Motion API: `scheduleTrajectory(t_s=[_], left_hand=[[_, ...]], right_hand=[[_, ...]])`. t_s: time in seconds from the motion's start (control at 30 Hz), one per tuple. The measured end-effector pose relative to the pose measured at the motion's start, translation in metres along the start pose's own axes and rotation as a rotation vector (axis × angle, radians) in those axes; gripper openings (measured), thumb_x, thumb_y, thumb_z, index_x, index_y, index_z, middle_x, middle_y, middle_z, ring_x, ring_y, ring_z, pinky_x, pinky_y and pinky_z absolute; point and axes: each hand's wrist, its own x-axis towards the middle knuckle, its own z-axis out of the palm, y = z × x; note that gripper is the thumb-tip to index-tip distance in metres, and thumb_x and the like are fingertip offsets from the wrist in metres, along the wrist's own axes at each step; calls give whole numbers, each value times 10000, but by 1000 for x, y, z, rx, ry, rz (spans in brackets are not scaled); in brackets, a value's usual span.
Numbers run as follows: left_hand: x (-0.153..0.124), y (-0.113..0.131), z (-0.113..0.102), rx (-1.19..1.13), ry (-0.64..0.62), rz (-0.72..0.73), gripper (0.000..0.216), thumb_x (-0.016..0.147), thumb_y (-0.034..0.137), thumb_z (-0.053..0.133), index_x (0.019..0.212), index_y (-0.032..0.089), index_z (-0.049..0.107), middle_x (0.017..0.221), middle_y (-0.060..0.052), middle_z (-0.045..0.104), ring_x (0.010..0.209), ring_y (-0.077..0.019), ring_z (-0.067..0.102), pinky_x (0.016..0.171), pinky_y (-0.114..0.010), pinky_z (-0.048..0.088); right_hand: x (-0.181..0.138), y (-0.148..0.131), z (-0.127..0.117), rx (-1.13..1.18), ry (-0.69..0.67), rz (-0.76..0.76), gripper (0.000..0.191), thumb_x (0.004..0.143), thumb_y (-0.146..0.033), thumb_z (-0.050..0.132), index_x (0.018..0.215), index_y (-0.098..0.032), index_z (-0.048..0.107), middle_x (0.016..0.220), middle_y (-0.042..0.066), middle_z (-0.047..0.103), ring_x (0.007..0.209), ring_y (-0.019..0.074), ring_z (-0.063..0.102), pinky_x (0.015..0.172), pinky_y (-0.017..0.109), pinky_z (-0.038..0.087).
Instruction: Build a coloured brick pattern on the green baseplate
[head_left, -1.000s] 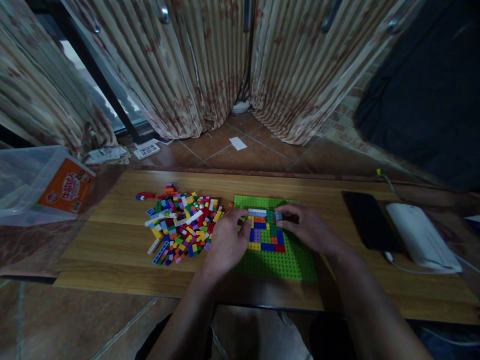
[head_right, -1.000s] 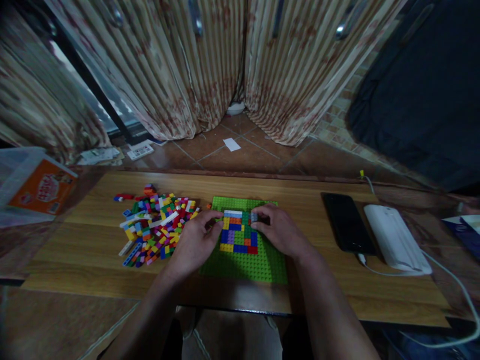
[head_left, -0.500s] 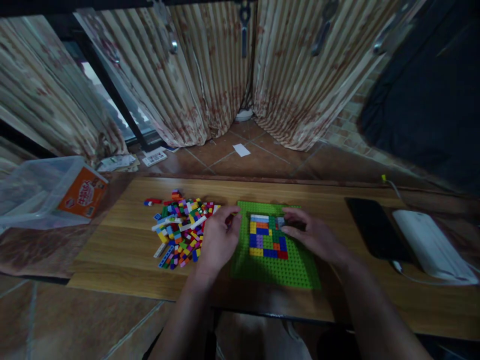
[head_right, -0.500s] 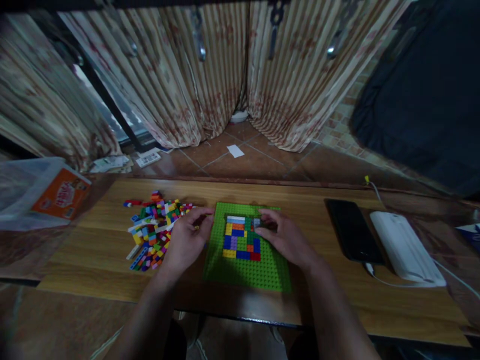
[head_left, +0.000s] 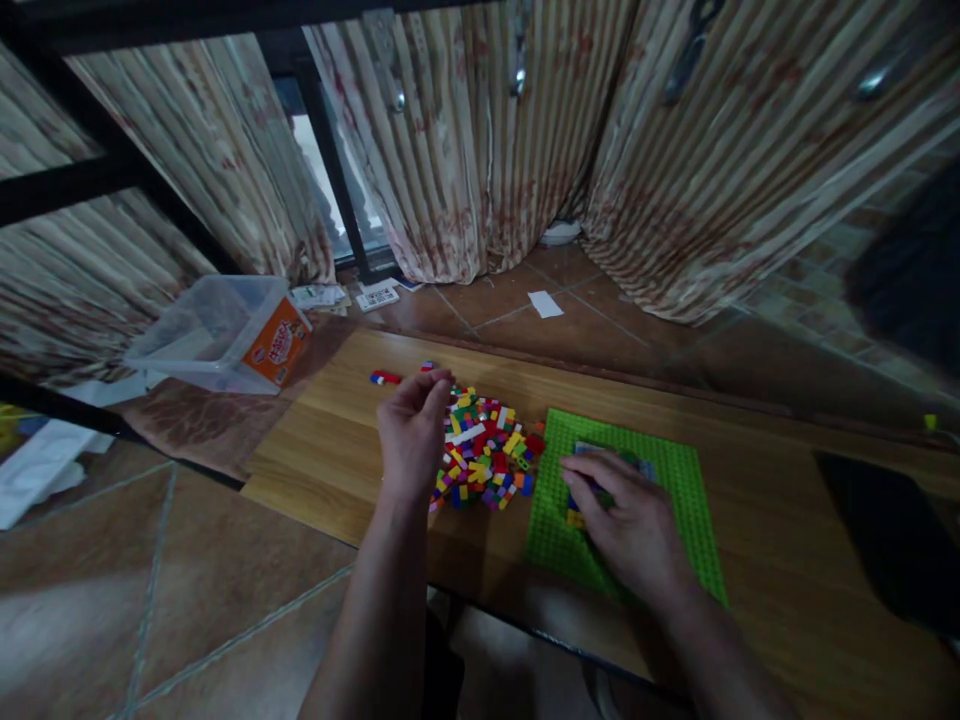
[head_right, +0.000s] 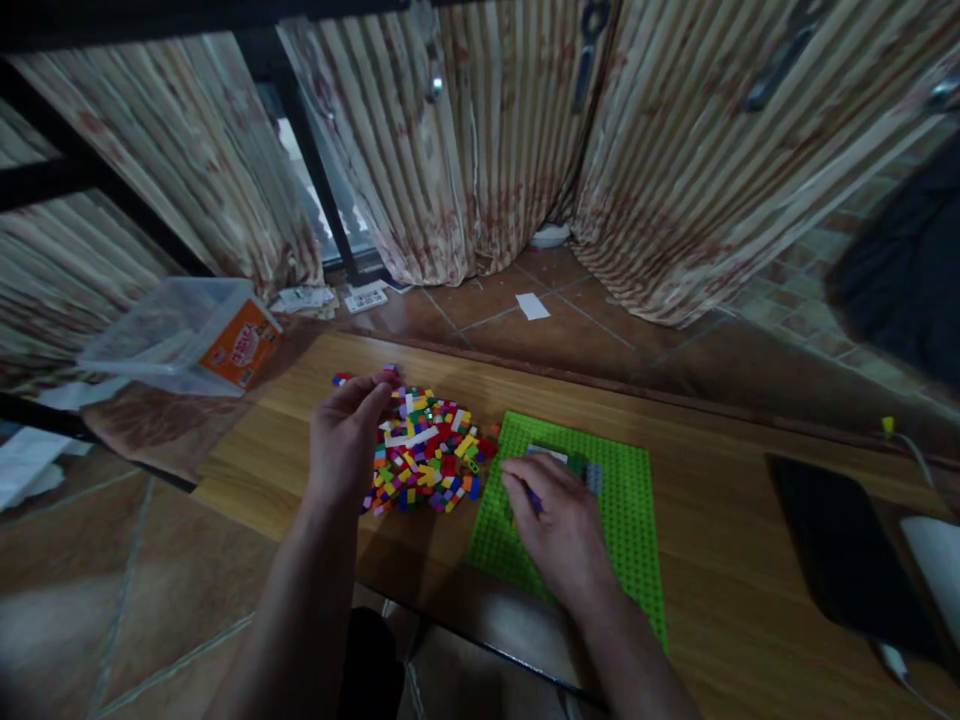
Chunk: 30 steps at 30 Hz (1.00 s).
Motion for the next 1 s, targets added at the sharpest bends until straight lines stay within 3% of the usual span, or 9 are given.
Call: scheduleTrajectory(t_s=[0.47, 0.83, 1.0], left_hand=[[-2, 4, -5, -49, -30, -60, 169, 751, 281, 705, 844, 142, 728, 811, -27, 693, 713, -112, 599, 701, -228, 480], [1, 3, -10, -78, -32, -81, 182, 727, 292, 745, 835, 146, 731, 815, -30, 691, 696, -106, 589, 656, -210, 465], [1, 4, -9, -71, -25, -96, 186, 714, 290, 761, 827, 144, 732, 800, -26, 689, 707, -111, 590, 660, -209, 465]], right_hand=[[22, -4, 52, -177, -87, -52, 284, 907, -241, 545, 1157, -239, 680, 1182, 86, 681, 1079, 285, 575, 953, 488, 469], [32, -10, 65, -196, -65, -29, 204, 878, -219, 585, 1009, -252, 737, 1077, 73, 701, 1019, 273, 586, 936, 470, 480], [33, -19, 55, -80, 0, 27, 294, 892, -202, 549, 1150, -226, 688, 1137, 102, 664, 1088, 266, 595, 974, 445, 495]])
